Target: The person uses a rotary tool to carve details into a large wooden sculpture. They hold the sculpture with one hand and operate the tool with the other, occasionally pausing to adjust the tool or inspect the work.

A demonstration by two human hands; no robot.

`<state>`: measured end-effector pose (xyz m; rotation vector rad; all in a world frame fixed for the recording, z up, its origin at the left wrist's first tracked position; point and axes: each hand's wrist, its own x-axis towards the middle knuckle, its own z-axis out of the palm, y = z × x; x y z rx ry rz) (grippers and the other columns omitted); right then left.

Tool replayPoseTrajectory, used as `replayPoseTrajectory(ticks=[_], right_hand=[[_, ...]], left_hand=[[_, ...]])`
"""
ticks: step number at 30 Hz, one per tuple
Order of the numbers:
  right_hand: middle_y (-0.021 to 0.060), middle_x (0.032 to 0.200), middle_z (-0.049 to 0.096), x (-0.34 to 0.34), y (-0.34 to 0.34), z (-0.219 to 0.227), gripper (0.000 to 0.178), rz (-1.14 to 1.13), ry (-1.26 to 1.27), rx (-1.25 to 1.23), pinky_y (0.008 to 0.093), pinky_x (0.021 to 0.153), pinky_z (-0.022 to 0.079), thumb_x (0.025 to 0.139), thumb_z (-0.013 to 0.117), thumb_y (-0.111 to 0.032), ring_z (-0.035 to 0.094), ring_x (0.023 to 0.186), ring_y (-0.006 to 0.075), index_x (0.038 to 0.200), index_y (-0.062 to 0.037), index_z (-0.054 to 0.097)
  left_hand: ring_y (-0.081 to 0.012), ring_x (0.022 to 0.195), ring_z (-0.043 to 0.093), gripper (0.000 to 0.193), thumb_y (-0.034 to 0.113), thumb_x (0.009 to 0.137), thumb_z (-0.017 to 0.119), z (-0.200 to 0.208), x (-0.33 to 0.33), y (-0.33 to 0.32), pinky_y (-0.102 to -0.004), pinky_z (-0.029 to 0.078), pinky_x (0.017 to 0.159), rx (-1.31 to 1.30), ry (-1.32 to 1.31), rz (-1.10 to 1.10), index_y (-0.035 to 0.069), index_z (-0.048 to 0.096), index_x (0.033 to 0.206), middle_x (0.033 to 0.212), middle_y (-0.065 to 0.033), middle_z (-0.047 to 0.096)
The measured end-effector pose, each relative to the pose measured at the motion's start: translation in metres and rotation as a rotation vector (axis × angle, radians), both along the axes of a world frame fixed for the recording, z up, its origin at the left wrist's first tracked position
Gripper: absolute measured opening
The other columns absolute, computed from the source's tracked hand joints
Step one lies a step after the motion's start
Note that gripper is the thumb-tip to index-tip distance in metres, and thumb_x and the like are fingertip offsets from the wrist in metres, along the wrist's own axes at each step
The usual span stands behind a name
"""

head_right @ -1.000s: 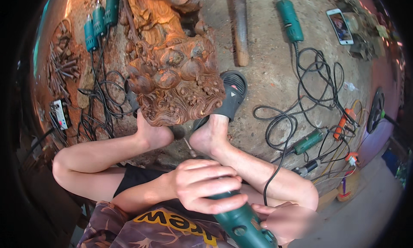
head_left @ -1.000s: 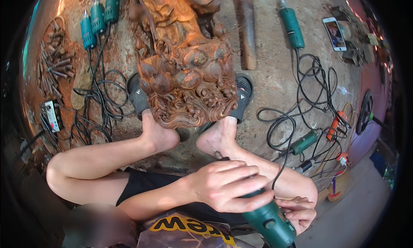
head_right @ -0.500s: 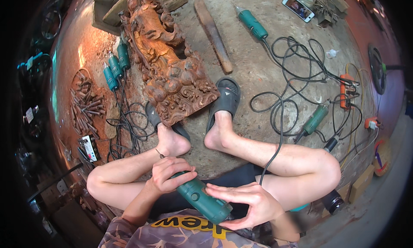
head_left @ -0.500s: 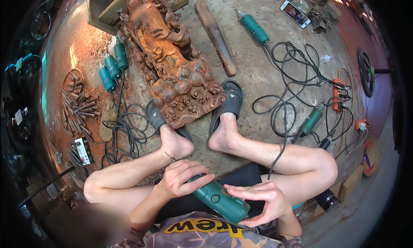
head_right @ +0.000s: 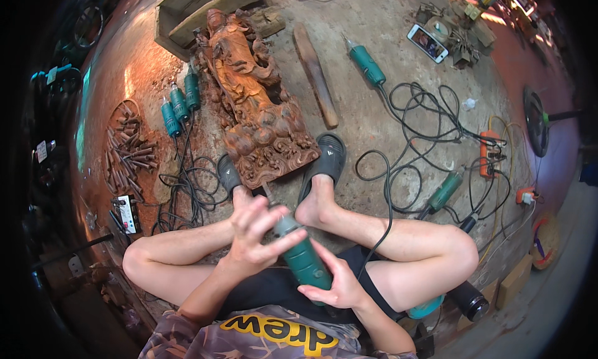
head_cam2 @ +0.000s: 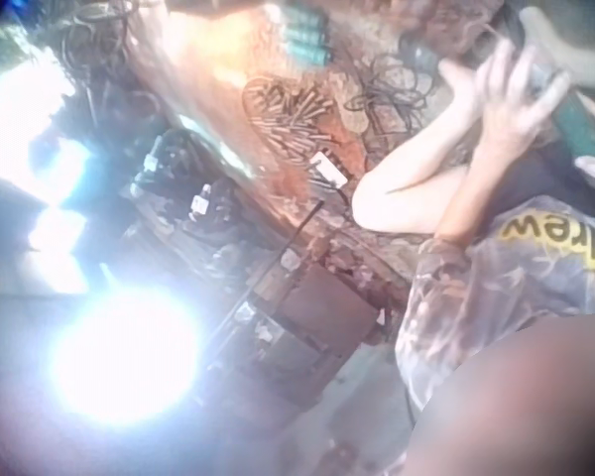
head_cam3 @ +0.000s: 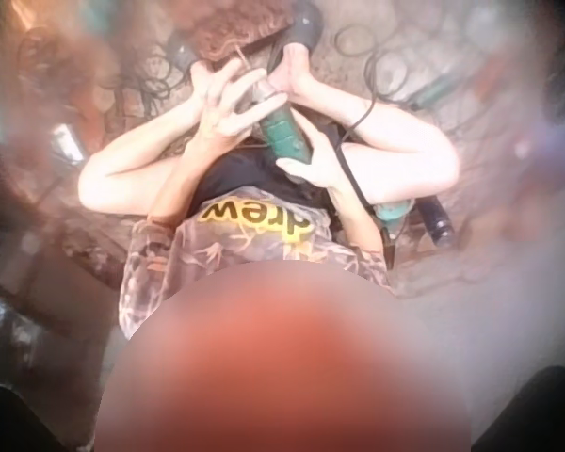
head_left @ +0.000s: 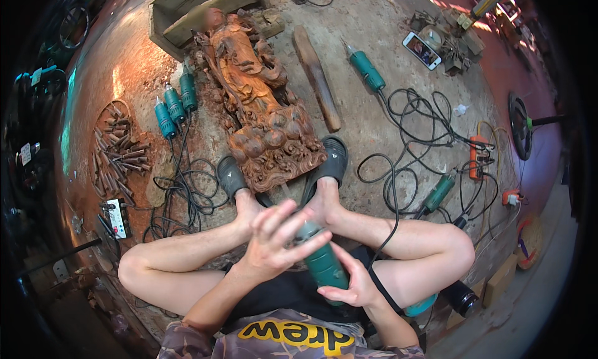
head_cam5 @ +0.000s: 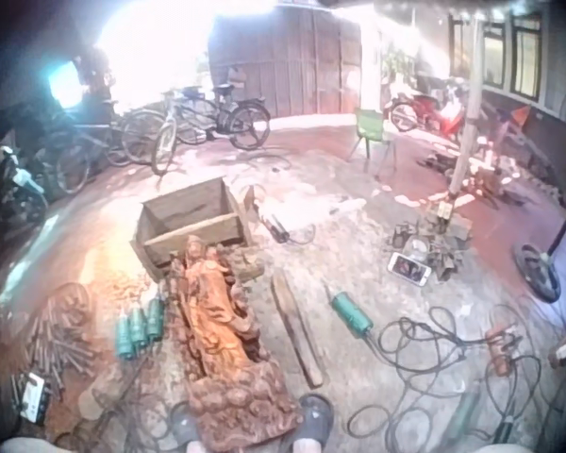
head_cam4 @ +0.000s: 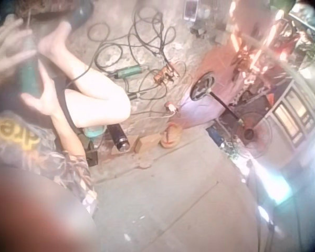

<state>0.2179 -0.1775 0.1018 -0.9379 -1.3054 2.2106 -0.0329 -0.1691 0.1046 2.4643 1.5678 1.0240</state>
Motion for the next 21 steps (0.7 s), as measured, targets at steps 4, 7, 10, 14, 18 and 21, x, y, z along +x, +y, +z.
replayPoseTrajectory(ticks=[4, 7, 10, 14, 18, 21], right_hand=[[0.0206, 0.138, 0.064, 0.011, 0.035, 0.014, 0.090, -0.267, 0.247, -0.183, 0.0390, 0.086, 0.062, 0.080, 0.087, -0.003, 0.074, 0.098, 0.0250, 0.157, 0.0024, 0.041], [0.0200, 0.135, 0.065, 0.028, 0.083, 0.030, 0.078, -0.407, 0.094, 0.063, 0.0385, 0.086, 0.062, 0.077, 0.086, -0.003, 0.074, 0.101, 0.0256, 0.145, 0.0008, 0.048], [0.0150, 0.132, 0.068, 0.033, 0.148, 0.026, 0.078, -0.558, -0.230, 0.417, 0.0388, 0.089, 0.061, 0.077, 0.086, 0.002, 0.073, 0.105, 0.0243, 0.146, -0.0025, 0.050], [0.0053, 0.115, 0.071, 0.008, 0.251, -0.026, 0.058, -0.653, -0.431, 0.583, 0.0308, 0.088, 0.055, 0.089, 0.088, -0.013, 0.068, 0.101, 0.0126, 0.138, -0.0063, 0.057], [0.0124, 0.106, 0.074, -0.038, 0.325, -0.117, 0.063, -0.633, -0.635, 0.504, 0.0374, 0.085, 0.057, 0.090, 0.089, -0.033, 0.071, 0.094, 0.0225, 0.135, -0.0008, 0.058], [0.0257, 0.116, 0.075, -0.062, 0.361, -0.175, 0.077, -0.547, -0.862, 0.766, 0.0480, 0.093, 0.058, 0.085, 0.089, -0.042, 0.074, 0.106, 0.0401, 0.140, -0.0004, 0.057]], left_hand=[[-0.0384, 0.145, 0.049, 0.051, 0.017, 0.091, 0.080, -0.005, -0.029, 0.025, -0.0547, 0.040, 0.119, 0.013, -0.236, 0.508, 0.011, 0.068, 0.140, 0.151, -0.0174, 0.054], [-0.0424, 0.144, 0.049, 0.055, 0.020, 0.095, 0.078, -0.023, -0.059, 0.056, -0.0536, 0.040, 0.119, -0.135, -0.424, 0.770, 0.009, 0.062, 0.147, 0.155, -0.0195, 0.049], [-0.0418, 0.145, 0.049, 0.053, 0.025, 0.100, 0.075, -0.049, -0.069, 0.090, -0.0515, 0.041, 0.119, -0.123, -0.527, 0.856, 0.010, 0.060, 0.148, 0.155, -0.0213, 0.048], [-0.0419, 0.152, 0.038, 0.064, 0.039, 0.098, 0.076, -0.085, -0.047, 0.115, -0.0609, 0.027, 0.123, -0.200, -0.395, 0.757, 0.015, 0.056, 0.154, 0.159, -0.0230, 0.043], [-0.0424, 0.153, 0.036, 0.079, 0.043, 0.093, 0.080, -0.102, -0.032, 0.117, -0.0643, 0.025, 0.120, -0.239, -0.271, 0.766, 0.020, 0.048, 0.161, 0.164, -0.0224, 0.039], [-0.0422, 0.155, 0.035, 0.086, 0.044, 0.088, 0.084, -0.101, -0.033, 0.116, -0.0621, 0.026, 0.121, -0.250, -0.220, 0.781, 0.020, 0.049, 0.161, 0.165, -0.0215, 0.039]])
